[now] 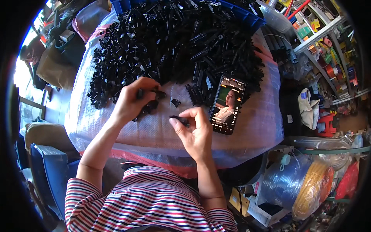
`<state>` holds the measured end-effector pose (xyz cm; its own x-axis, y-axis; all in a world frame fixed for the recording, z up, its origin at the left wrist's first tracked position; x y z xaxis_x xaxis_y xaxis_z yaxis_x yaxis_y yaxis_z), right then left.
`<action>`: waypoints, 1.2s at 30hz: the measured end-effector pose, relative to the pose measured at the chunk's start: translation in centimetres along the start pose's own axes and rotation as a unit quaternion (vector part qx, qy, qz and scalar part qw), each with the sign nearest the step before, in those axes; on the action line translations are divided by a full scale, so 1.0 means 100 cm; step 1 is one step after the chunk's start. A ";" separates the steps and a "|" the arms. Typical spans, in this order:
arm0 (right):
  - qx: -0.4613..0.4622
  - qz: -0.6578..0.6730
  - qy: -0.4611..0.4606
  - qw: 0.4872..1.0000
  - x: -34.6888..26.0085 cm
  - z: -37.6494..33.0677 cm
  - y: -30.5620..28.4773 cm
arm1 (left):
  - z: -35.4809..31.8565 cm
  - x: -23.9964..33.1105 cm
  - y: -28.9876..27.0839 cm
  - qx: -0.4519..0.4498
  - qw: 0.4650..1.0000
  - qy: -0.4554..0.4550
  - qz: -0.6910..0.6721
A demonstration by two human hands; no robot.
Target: Assembling small black plastic components at a workstation.
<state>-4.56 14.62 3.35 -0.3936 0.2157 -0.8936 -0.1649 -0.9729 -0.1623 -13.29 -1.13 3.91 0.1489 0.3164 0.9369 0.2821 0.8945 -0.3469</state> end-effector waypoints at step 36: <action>0.001 -0.091 -0.064 0.994 -0.024 -0.012 0.021 | -0.047 -0.054 0.044 -0.074 0.793 -0.288 -0.531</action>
<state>-2.92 11.94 4.67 -0.4688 0.3971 -0.7890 -0.2463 -0.9166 -0.3149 -8.43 -0.44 -2.90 -0.6934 -0.4613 0.5535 0.0729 0.7193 0.6908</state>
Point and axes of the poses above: each hand's wrist, its own z-axis towards the middle knuckle, its own y-axis out of the palm, x = y × z, the point moved 10 cm from there along z, towards the middle knuckle, and after that the axes turned 12 degrees about -y, right-handed, at the moved point
